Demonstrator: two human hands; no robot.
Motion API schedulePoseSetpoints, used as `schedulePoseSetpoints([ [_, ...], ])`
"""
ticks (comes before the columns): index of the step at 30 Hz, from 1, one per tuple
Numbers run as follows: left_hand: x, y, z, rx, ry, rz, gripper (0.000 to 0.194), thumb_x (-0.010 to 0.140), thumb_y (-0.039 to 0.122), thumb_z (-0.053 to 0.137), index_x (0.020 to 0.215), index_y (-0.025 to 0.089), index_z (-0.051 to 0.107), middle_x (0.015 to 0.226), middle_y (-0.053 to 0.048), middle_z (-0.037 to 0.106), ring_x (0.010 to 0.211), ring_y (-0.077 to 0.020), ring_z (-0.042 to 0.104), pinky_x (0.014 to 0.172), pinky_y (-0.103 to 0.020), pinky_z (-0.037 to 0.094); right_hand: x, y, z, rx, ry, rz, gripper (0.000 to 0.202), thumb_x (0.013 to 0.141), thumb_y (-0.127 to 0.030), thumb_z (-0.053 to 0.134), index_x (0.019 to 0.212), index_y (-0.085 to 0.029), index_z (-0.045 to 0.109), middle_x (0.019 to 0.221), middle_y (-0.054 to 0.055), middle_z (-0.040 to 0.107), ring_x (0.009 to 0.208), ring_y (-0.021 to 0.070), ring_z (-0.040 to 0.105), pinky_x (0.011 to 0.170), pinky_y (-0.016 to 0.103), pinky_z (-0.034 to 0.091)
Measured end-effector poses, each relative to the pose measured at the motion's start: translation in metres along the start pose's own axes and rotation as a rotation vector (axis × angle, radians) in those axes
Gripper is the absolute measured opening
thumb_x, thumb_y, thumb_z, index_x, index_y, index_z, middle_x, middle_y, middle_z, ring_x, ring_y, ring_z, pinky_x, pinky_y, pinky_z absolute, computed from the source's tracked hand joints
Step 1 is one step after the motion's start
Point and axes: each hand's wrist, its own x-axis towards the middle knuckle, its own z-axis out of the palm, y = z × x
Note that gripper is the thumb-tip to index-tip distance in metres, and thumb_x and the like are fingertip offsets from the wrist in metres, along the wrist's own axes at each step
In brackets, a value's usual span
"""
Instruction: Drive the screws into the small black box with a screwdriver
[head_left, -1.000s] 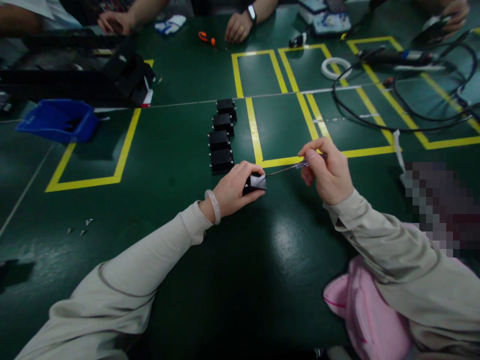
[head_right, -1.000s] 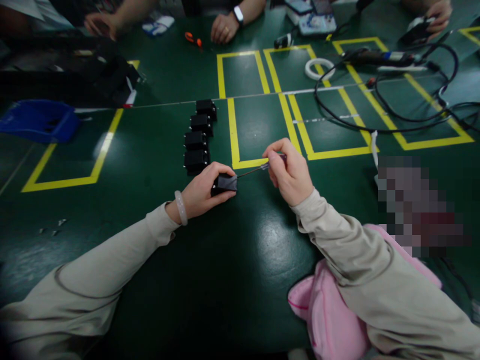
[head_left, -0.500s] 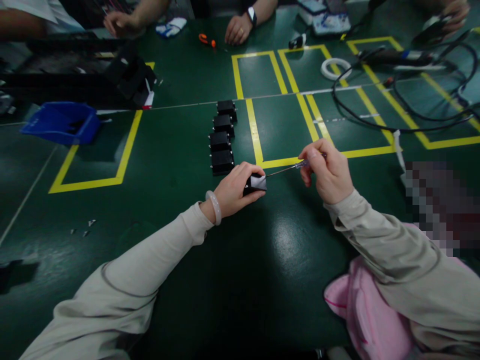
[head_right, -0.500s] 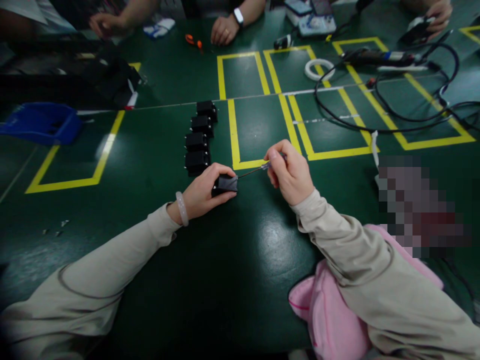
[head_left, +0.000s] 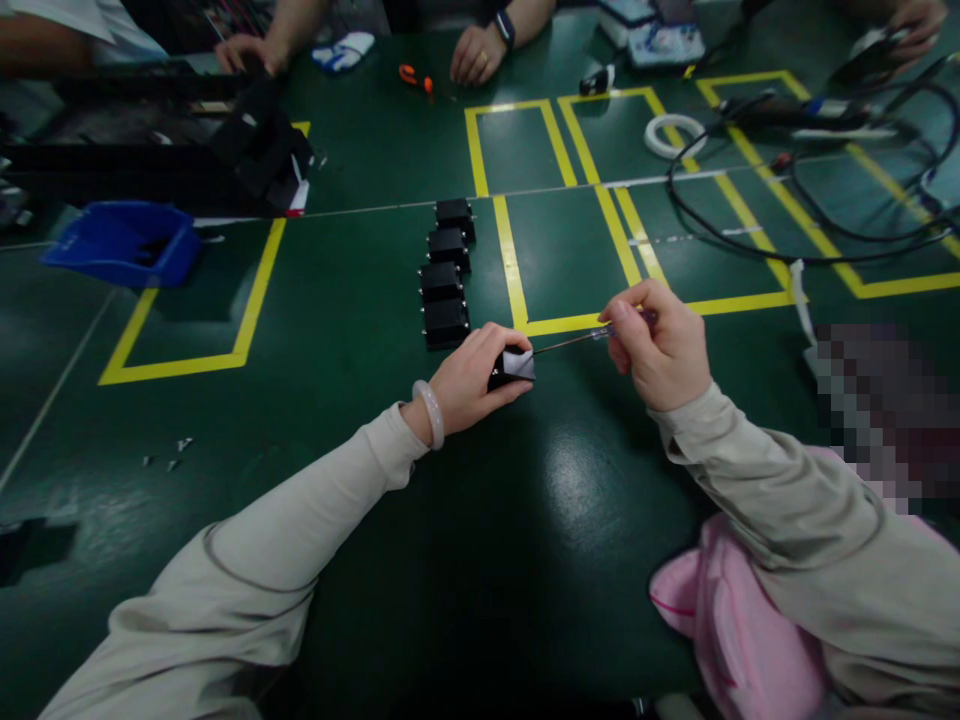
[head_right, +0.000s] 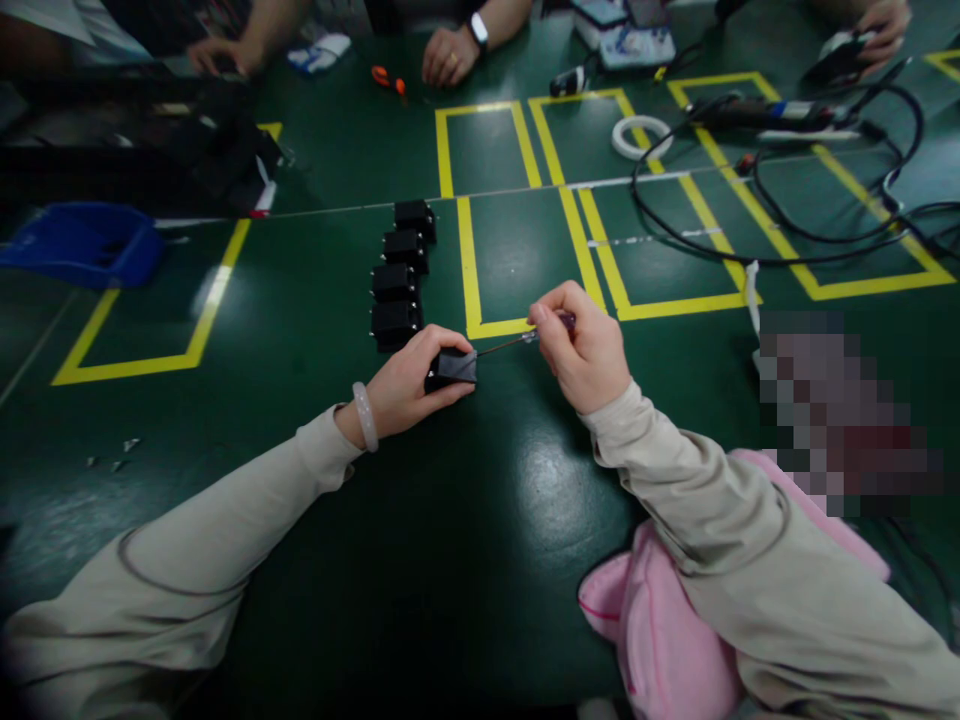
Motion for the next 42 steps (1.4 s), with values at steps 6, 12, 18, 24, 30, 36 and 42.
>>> schedulePoseSetpoints([
  [6,0.0000,0.0002,-0.0001,0.001,-0.002,-0.003,0.030,0.092,0.027,0.066,0.117,0.016,0.053,0.112,-0.009,0.061,0.103,-0.0230,0.058,0.091,-0.039,0.050,0.0001,0.0017,-0.0002,0.002,-0.007,-0.015,0.024,0.098,-0.047,0.057,0.090,-0.024,0.052,0.047,-0.007,0.051,0.035,0.0097,0.047,0.036,0.025,0.035],
  [12,0.0004,0.0017,-0.0011,-0.001,-0.011,-0.024,0.030,0.092,0.028,0.066,0.117,0.017,0.052,0.112,-0.009,0.060,0.103,-0.0234,0.058,0.091,-0.040,0.050,0.0000,0.0050,-0.0006,0.012,-0.028,-0.002,0.027,0.099,-0.046,0.057,0.083,-0.025,0.052,0.044,-0.008,0.044,0.034,0.0097,0.045,0.037,0.027,0.032],
  [18,0.0002,0.0022,-0.0008,0.000,-0.013,-0.034,0.031,0.092,0.028,0.066,0.117,0.017,0.052,0.113,-0.009,0.060,0.104,-0.0234,0.059,0.092,-0.040,0.050,-0.0015,0.0023,0.0006,0.059,-0.023,-0.009,0.022,0.099,-0.047,0.057,0.094,-0.025,0.055,0.047,-0.008,0.046,0.037,0.0105,0.046,0.039,0.028,0.034],
  [24,-0.0002,0.0023,-0.0011,0.001,-0.015,-0.038,0.030,0.092,0.027,0.066,0.117,0.017,0.052,0.113,-0.009,0.060,0.105,-0.0233,0.059,0.093,-0.039,0.050,-0.0031,0.0012,0.0006,0.064,-0.044,-0.009,0.031,0.101,-0.048,0.053,0.081,-0.024,0.054,0.044,-0.008,0.041,0.034,0.0085,0.042,0.036,0.027,0.030],
  [30,0.0003,0.0011,-0.0006,-0.001,-0.006,-0.017,0.033,0.090,0.026,0.068,0.117,0.017,0.052,0.113,-0.010,0.061,0.105,-0.0235,0.059,0.092,-0.039,0.050,-0.0016,-0.0016,0.0016,0.058,-0.014,-0.014,0.024,0.099,-0.048,0.056,0.091,-0.025,0.054,0.048,-0.007,0.049,0.036,0.0094,0.044,0.036,0.027,0.031],
  [36,0.0003,0.0018,-0.0011,0.000,-0.010,-0.020,0.032,0.091,0.025,0.067,0.117,0.017,0.052,0.114,-0.009,0.060,0.106,-0.0235,0.059,0.093,-0.039,0.050,-0.0033,-0.0020,0.0009,0.047,-0.045,-0.020,0.029,0.101,-0.046,0.052,0.083,-0.024,0.053,0.046,-0.008,0.043,0.036,0.0086,0.043,0.037,0.027,0.032],
  [42,-0.0001,0.0014,-0.0003,0.004,-0.010,-0.030,0.032,0.092,0.026,0.066,0.118,0.018,0.051,0.114,-0.009,0.060,0.105,-0.0233,0.058,0.092,-0.040,0.050,-0.0036,-0.0022,0.0024,0.064,-0.022,-0.025,0.023,0.100,-0.048,0.054,0.094,-0.026,0.054,0.049,-0.008,0.046,0.037,0.0094,0.044,0.037,0.028,0.032],
])
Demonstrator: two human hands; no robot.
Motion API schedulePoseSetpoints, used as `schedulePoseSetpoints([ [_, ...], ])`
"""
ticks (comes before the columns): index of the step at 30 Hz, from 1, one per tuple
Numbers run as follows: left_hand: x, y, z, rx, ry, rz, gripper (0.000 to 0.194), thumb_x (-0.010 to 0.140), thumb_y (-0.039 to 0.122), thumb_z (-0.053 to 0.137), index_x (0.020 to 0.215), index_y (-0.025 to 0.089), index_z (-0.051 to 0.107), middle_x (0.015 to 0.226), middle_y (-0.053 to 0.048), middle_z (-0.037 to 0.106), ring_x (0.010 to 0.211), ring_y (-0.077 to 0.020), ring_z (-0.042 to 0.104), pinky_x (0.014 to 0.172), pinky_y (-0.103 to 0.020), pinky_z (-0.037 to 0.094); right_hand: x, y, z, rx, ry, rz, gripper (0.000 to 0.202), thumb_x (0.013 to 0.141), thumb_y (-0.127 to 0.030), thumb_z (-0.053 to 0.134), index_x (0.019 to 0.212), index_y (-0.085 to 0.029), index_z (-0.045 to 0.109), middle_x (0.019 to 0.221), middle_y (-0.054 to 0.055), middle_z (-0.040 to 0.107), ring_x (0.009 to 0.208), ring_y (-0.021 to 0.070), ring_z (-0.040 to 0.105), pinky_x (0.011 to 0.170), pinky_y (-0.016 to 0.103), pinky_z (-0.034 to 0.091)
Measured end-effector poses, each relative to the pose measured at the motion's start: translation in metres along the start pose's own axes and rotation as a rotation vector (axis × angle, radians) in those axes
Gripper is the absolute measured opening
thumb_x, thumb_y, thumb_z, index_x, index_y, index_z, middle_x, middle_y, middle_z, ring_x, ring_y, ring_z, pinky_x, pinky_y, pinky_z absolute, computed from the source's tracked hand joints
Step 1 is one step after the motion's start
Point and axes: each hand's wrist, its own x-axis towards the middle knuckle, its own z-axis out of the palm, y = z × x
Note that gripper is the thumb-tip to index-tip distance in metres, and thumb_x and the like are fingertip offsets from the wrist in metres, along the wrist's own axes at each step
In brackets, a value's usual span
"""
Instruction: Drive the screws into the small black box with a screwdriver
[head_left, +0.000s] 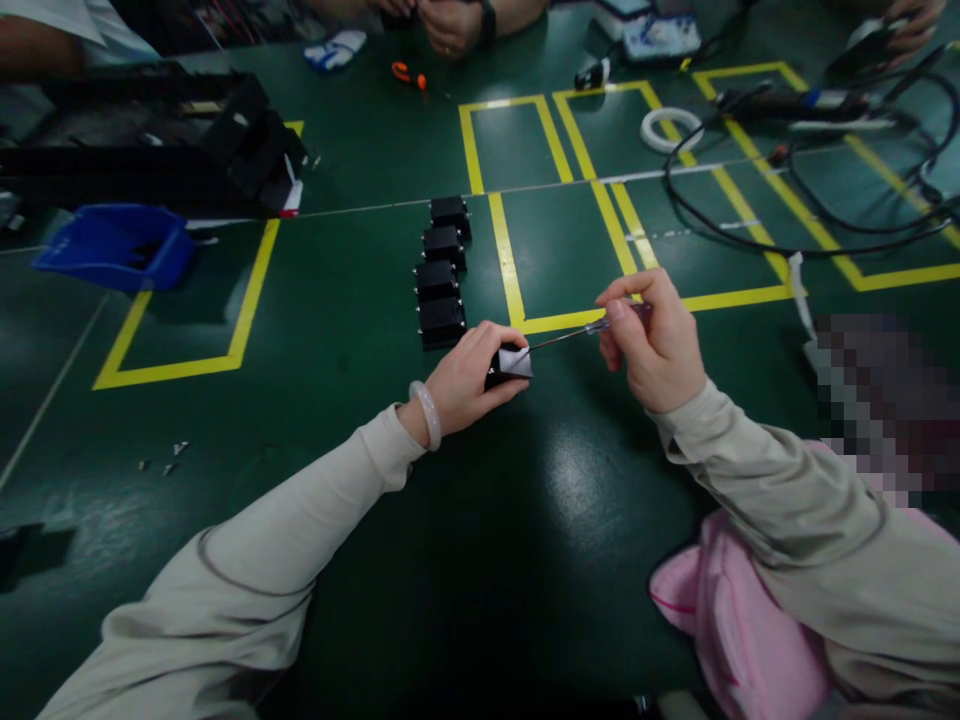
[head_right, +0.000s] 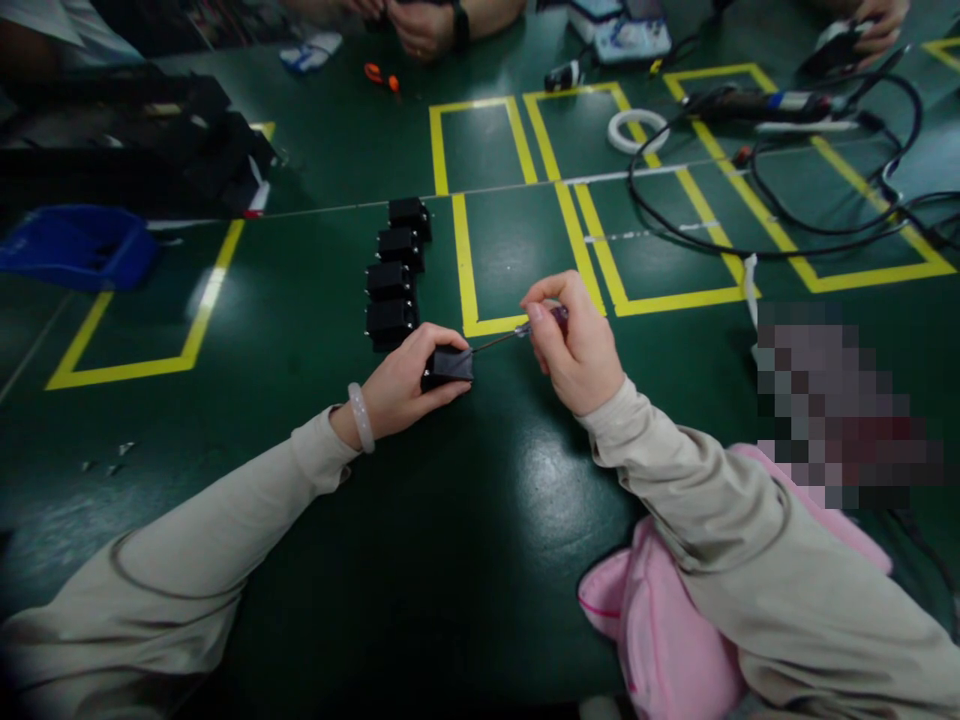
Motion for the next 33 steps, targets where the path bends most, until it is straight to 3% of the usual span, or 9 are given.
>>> schedulePoseSetpoints([
  [8,-0.0001,-0.0008,0.0003,0.004,0.001,0.025,0.033,0.090,0.024,0.067,0.118,0.016,0.052,0.114,-0.010,0.060,0.105,-0.0239,0.058,0.093,-0.040,0.050,0.0010,0.0006,-0.0026,-0.051,-0.027,0.000,0.032,0.102,-0.049,0.050,0.081,-0.024,0.052,0.046,-0.007,0.045,0.037,0.0086,0.044,0.041,0.028,0.033],
  [14,-0.0002,-0.0011,-0.0001,0.005,-0.010,0.020,0.036,0.087,0.020,0.066,0.119,0.019,0.050,0.116,-0.009,0.059,0.107,-0.0236,0.058,0.094,-0.040,0.050,0.0016,-0.0006,-0.0012,0.002,-0.020,0.011,0.028,0.099,-0.052,0.054,0.090,-0.026,0.054,0.048,-0.008,0.047,0.039,0.0104,0.045,0.041,0.029,0.034],
  [22,0.0004,-0.0007,-0.0007,0.008,-0.009,0.033,0.035,0.088,0.020,0.065,0.119,0.017,0.050,0.116,-0.010,0.060,0.106,-0.0239,0.058,0.094,-0.040,0.050,0.0016,0.0025,-0.0022,0.012,-0.030,0.014,0.033,0.102,-0.051,0.048,0.084,-0.024,0.055,0.045,-0.008,0.039,0.035,0.0086,0.040,0.037,0.028,0.031],
  [27,0.0002,-0.0008,-0.0002,0.011,-0.009,0.026,0.034,0.088,0.021,0.064,0.119,0.018,0.050,0.115,-0.009,0.060,0.106,-0.0236,0.058,0.093,-0.040,0.050,0.0024,0.0018,-0.0013,-0.001,-0.005,0.001,0.025,0.100,-0.049,0.053,0.093,-0.025,0.054,0.050,-0.007,0.048,0.039,0.0096,0.045,0.040,0.028,0.032],
  [33,-0.0001,-0.0003,-0.0008,0.001,-0.011,0.030,0.034,0.088,0.020,0.065,0.119,0.017,0.051,0.115,-0.010,0.060,0.106,-0.0235,0.058,0.094,-0.040,0.050,0.0017,0.0032,-0.0024,-0.038,-0.025,-0.012,0.029,0.102,-0.045,0.051,0.081,-0.024,0.052,0.047,-0.007,0.044,0.038,0.0085,0.044,0.041,0.028,0.033],
])
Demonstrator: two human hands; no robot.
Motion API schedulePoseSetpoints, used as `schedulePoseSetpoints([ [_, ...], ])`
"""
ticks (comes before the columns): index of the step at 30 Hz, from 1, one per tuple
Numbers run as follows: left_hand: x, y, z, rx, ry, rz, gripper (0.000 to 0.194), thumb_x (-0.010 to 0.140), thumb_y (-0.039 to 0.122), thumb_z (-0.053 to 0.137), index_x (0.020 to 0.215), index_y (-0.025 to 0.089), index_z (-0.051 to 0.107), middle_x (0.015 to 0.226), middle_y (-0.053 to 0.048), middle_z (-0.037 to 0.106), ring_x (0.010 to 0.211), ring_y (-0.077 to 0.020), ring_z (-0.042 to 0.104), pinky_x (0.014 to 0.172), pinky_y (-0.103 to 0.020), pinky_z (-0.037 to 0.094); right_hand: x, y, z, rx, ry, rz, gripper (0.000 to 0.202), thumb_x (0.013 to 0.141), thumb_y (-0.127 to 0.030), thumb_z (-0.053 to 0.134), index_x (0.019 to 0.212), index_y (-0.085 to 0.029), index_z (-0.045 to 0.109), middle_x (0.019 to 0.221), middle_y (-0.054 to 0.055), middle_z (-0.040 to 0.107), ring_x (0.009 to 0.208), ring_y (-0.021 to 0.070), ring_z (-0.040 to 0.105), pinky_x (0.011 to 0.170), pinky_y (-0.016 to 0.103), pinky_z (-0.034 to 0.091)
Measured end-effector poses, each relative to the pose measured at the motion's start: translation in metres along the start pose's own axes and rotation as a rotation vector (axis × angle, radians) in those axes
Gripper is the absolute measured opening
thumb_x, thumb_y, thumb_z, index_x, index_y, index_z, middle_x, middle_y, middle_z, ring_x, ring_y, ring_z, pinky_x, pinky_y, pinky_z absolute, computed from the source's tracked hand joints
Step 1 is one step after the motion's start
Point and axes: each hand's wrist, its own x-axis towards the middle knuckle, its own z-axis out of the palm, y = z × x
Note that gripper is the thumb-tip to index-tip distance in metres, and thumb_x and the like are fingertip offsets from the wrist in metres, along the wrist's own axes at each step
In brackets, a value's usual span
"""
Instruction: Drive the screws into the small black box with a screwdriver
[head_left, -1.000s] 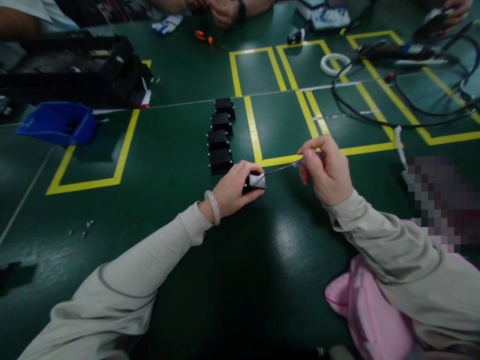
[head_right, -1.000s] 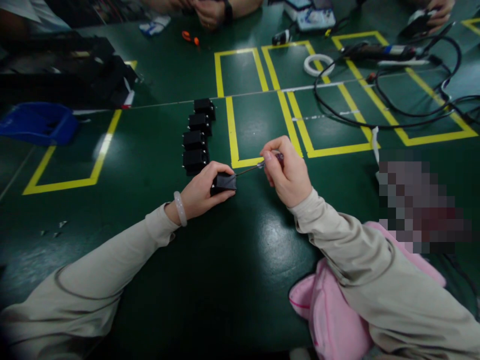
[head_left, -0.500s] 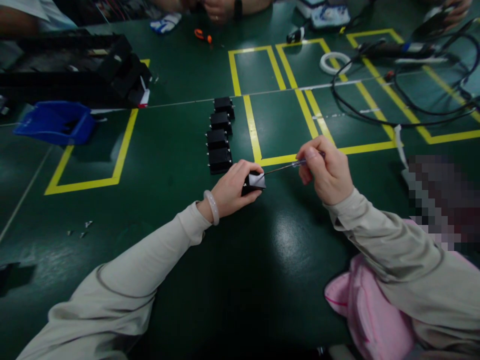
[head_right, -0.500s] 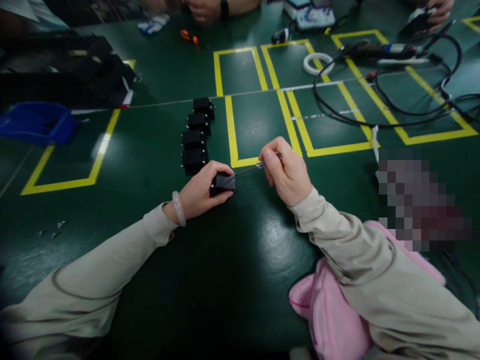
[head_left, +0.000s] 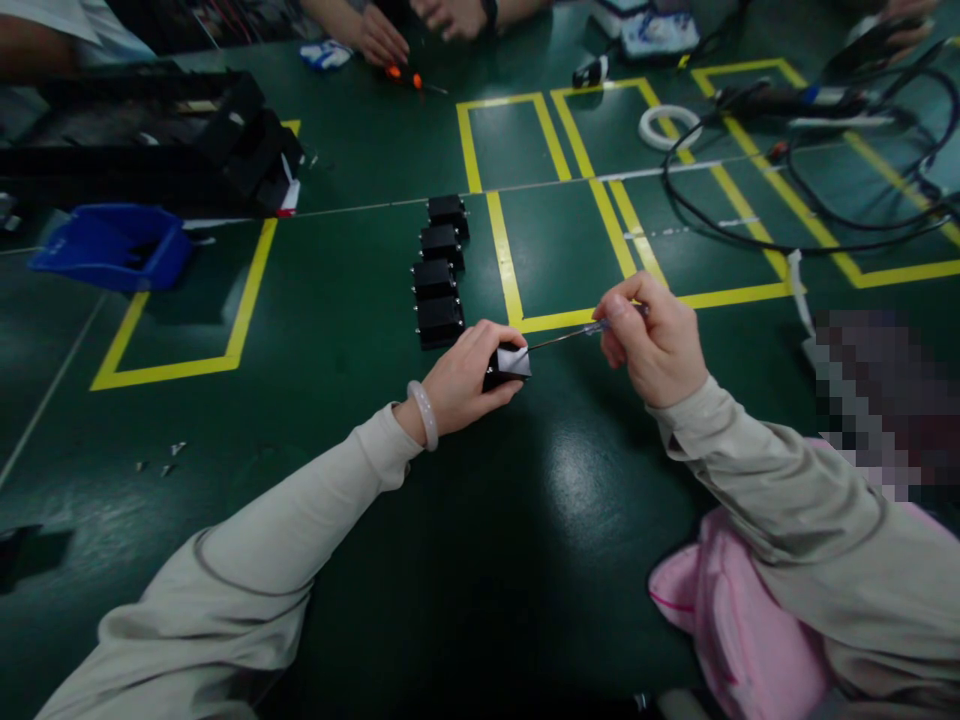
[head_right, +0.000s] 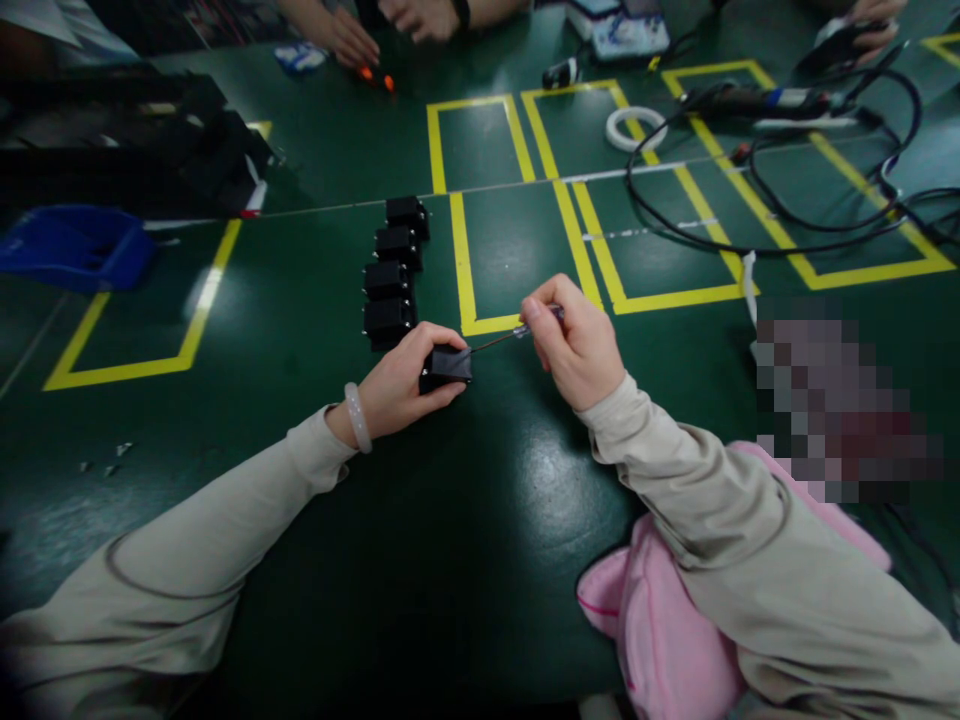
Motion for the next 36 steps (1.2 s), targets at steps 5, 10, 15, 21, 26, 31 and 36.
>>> schedulePoseSetpoints([
  [5,0.0000,-0.0007,-0.0004,0.007,0.006,0.005,0.034,0.088,0.020,0.065,0.119,0.016,0.051,0.115,-0.010,0.059,0.105,-0.0235,0.058,0.092,-0.039,0.050,0.0002,0.0017,0.0011,0.034,0.017,-0.015,0.024,0.100,-0.048,0.053,0.094,-0.024,0.054,0.049,-0.008,0.045,0.038,0.0093,0.044,0.039,0.027,0.033],
  [10,-0.0001,-0.0014,0.0005,0.011,0.012,0.009,0.035,0.088,0.020,0.065,0.119,0.016,0.051,0.114,-0.009,0.059,0.104,-0.0232,0.058,0.092,-0.039,0.050,0.0007,0.0017,0.0009,0.012,0.007,-0.017,0.030,0.102,-0.047,0.051,0.083,-0.023,0.054,0.047,-0.008,0.043,0.037,0.0079,0.044,0.038,0.026,0.033],
  [15,-0.0002,-0.0009,0.0002,0.007,0.013,0.020,0.034,0.088,0.020,0.065,0.119,0.016,0.051,0.114,-0.010,0.059,0.105,-0.0232,0.058,0.093,-0.039,0.050,0.0002,0.0032,0.0012,0.048,0.019,-0.011,0.024,0.102,-0.046,0.052,0.092,-0.024,0.055,0.047,-0.008,0.043,0.036,0.0083,0.042,0.037,0.026,0.031],
  [21,-0.0005,-0.0007,-0.0003,0.007,0.003,0.002,0.035,0.088,0.020,0.066,0.119,0.017,0.050,0.114,-0.009,0.059,0.105,-0.0233,0.058,0.092,-0.039,0.050,0.0001,0.0024,-0.0001,0.016,0.003,-0.017,0.030,0.102,-0.047,0.051,0.084,-0.023,0.055,0.048,-0.007,0.044,0.038,0.0076,0.044,0.039,0.026,0.033],
  [26,-0.0006,-0.0007,-0.0007,0.007,-0.001,-0.003,0.034,0.088,0.021,0.065,0.119,0.017,0.050,0.114,-0.009,0.059,0.105,-0.0233,0.058,0.092,-0.039,0.050,0.0005,0.0037,0.0018,0.025,0.036,-0.030,0.026,0.101,-0.047,0.052,0.090,-0.024,0.054,0.047,-0.008,0.041,0.036,0.0074,0.042,0.036,0.026,0.031],
  [31,-0.0004,-0.0003,-0.0012,0.010,0.002,0.003,0.034,0.089,0.020,0.065,0.119,0.017,0.050,0.114,-0.009,0.059,0.104,-0.0234,0.058,0.092,-0.039,0.050,0.0020,0.0066,0.0016,-0.002,0.037,-0.030,0.025,0.100,-0.049,0.052,0.095,-0.024,0.053,0.051,-0.008,0.045,0.038,0.0085,0.045,0.039,0.027,0.033],
  [36,-0.0008,-0.0005,-0.0007,0.007,0.003,0.002,0.034,0.088,0.020,0.065,0.119,0.017,0.050,0.114,-0.009,0.059,0.105,-0.0233,0.058,0.093,-0.040,0.050,0.0026,0.0083,-0.0003,-0.094,0.041,-0.053,0.030,0.101,-0.049,0.051,0.085,-0.023,0.053,0.055,-0.006,0.044,0.043,0.0083,0.043,0.042,0.028,0.032],
])
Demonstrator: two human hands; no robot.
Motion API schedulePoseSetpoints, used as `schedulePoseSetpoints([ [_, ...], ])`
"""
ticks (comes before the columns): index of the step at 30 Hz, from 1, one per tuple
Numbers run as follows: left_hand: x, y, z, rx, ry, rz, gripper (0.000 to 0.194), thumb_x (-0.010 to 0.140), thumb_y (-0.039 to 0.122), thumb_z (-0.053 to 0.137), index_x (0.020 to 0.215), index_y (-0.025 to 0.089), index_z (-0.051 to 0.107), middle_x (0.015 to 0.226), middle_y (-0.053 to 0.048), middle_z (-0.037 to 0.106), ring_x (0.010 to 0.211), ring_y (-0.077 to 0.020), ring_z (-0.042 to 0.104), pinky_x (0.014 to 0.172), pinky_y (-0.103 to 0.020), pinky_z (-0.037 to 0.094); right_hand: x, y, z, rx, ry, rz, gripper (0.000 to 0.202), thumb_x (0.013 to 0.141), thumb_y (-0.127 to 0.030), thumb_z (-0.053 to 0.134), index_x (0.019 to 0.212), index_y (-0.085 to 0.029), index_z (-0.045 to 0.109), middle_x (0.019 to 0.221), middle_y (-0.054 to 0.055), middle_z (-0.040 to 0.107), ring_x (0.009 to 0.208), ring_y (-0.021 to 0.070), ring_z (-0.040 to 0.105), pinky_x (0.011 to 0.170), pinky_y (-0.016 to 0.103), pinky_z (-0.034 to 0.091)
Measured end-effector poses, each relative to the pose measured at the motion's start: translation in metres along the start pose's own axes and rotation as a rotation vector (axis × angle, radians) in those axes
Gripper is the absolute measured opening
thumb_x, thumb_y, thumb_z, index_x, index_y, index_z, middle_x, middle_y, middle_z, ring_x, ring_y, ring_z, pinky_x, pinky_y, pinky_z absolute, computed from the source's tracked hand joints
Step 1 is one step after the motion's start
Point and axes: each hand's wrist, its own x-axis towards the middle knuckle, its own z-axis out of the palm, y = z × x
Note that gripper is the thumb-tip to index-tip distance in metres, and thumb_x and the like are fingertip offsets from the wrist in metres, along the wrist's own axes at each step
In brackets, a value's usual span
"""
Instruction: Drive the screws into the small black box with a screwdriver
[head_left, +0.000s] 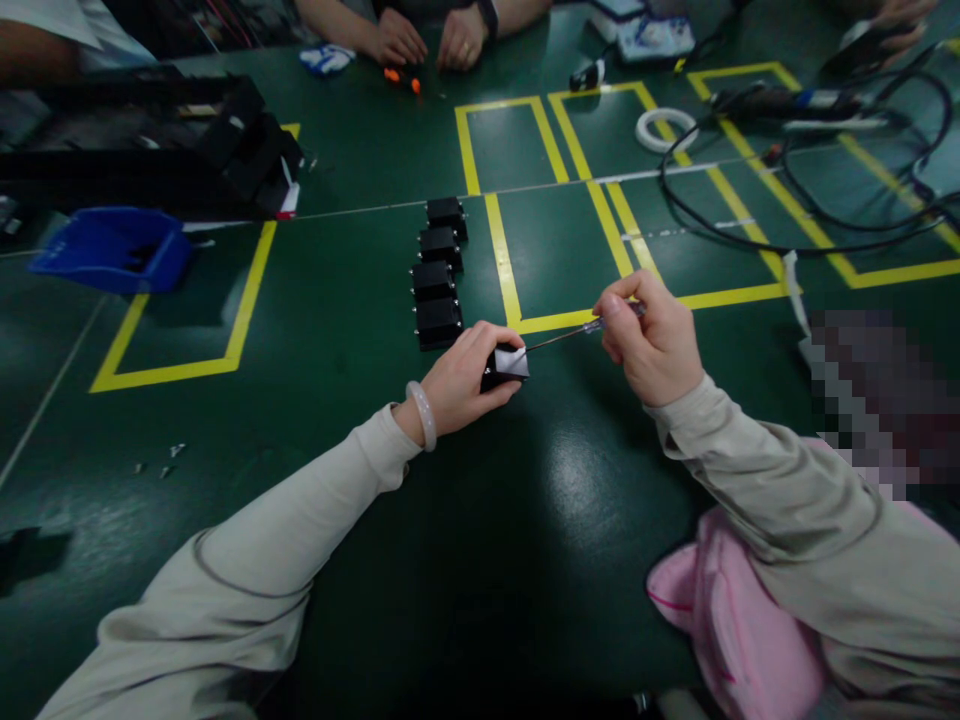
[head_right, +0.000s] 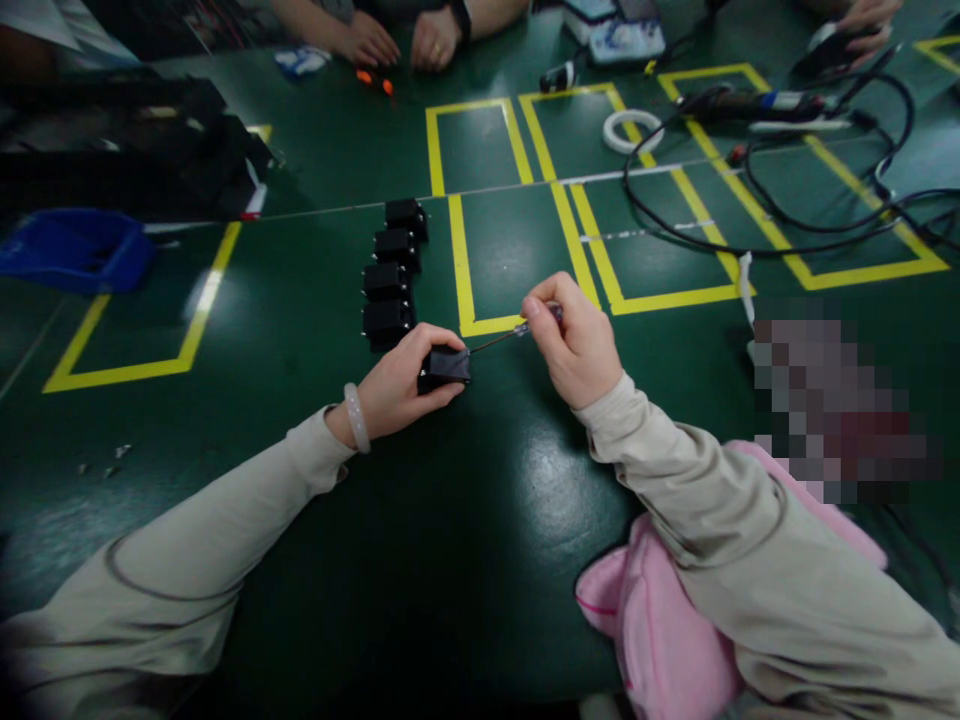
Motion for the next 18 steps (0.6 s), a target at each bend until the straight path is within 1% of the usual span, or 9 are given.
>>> schedulePoseSetpoints([
  [5,0.0000,-0.0002,0.0000,-0.002,0.001,-0.001,0.034,0.089,0.021,0.065,0.119,0.017,0.051,0.114,-0.009,0.059,0.105,-0.0232,0.058,0.093,-0.040,0.050,-0.0010,-0.0031,0.0008,0.074,0.001,0.030,0.026,0.101,-0.049,0.051,0.095,-0.024,0.054,0.051,-0.008,0.044,0.040,0.0089,0.044,0.041,0.028,0.034],
  [8,0.0000,-0.0004,0.0000,-0.002,0.000,-0.010,0.034,0.088,0.021,0.065,0.119,0.018,0.050,0.114,-0.009,0.059,0.105,-0.0231,0.058,0.093,-0.040,0.050,-0.0009,-0.0046,-0.0003,0.047,-0.005,0.029,0.028,0.102,-0.046,0.049,0.088,-0.023,0.054,0.050,-0.008,0.044,0.039,0.0082,0.044,0.041,0.027,0.034],
  [11,-0.0002,-0.0010,0.0004,-0.002,0.002,-0.010,0.035,0.088,0.021,0.066,0.119,0.017,0.050,0.115,-0.009,0.059,0.105,-0.0231,0.058,0.092,-0.040,0.050,-0.0008,-0.0040,-0.0009,-0.014,0.004,0.012,0.031,0.103,-0.044,0.049,0.081,-0.022,0.055,0.050,-0.007,0.044,0.039,0.0070,0.042,0.041,0.027,0.031],
  [16,-0.0001,-0.0012,0.0006,0.000,0.005,-0.001,0.035,0.088,0.021,0.066,0.119,0.017,0.050,0.115,-0.009,0.059,0.104,-0.0227,0.058,0.092,-0.039,0.050,-0.0014,-0.0028,0.0011,0.097,0.005,0.056,0.024,0.102,-0.045,0.050,0.093,-0.023,0.055,0.050,-0.008,0.044,0.039,0.0087,0.044,0.040,0.027,0.033],
  [18,0.0001,-0.0008,0.0002,-0.001,0.002,-0.004,0.035,0.088,0.021,0.065,0.119,0.018,0.050,0.115,-0.009,0.059,0.105,-0.0228,0.058,0.092,-0.039,0.050,-0.0012,-0.0029,0.0009,0.106,0.000,0.072,0.026,0.101,-0.047,0.052,0.091,-0.024,0.055,0.050,-0.008,0.046,0.040,0.0094,0.045,0.041,0.027,0.034],
])
